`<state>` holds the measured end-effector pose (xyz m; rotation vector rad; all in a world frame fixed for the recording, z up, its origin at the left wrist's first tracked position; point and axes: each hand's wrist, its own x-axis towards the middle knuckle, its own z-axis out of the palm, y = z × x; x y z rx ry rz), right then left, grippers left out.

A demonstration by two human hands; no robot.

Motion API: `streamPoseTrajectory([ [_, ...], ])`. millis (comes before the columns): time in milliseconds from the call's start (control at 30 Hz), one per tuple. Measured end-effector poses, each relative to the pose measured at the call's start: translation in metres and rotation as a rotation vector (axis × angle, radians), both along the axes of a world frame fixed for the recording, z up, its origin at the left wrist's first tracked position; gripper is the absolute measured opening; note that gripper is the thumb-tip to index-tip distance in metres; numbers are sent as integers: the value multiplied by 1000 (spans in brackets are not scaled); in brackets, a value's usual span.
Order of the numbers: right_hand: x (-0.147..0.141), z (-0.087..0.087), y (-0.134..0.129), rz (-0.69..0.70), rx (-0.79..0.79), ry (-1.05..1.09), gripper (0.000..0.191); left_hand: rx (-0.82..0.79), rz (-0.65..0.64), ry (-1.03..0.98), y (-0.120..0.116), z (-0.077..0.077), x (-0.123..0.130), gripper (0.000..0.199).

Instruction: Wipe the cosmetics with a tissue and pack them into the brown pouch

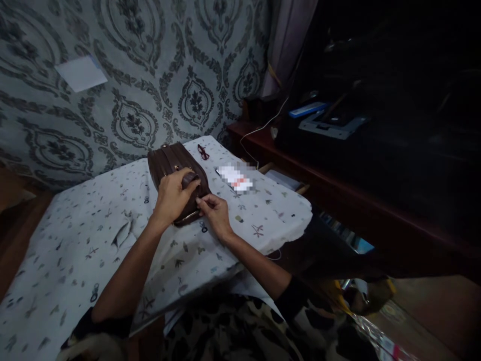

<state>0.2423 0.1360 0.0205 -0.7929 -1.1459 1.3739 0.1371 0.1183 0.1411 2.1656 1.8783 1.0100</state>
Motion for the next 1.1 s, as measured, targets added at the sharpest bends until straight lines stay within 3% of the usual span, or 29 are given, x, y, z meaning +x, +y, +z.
streamPoseTrajectory([
  [500,1,-1,-1,5,25,3,30,-93,-47,190,-5,7,1,14],
  [800,3,2,-3,22,15,-21,32,-62,-139,90,-8,6,-10,12],
  [933,1,6,-10,122,47,-55,38,41,-15,148,-21,11,-28,16],
  [1100,-8,6,-13,248,-15,-47,48,30,80,194,-36,10,-43,10],
])
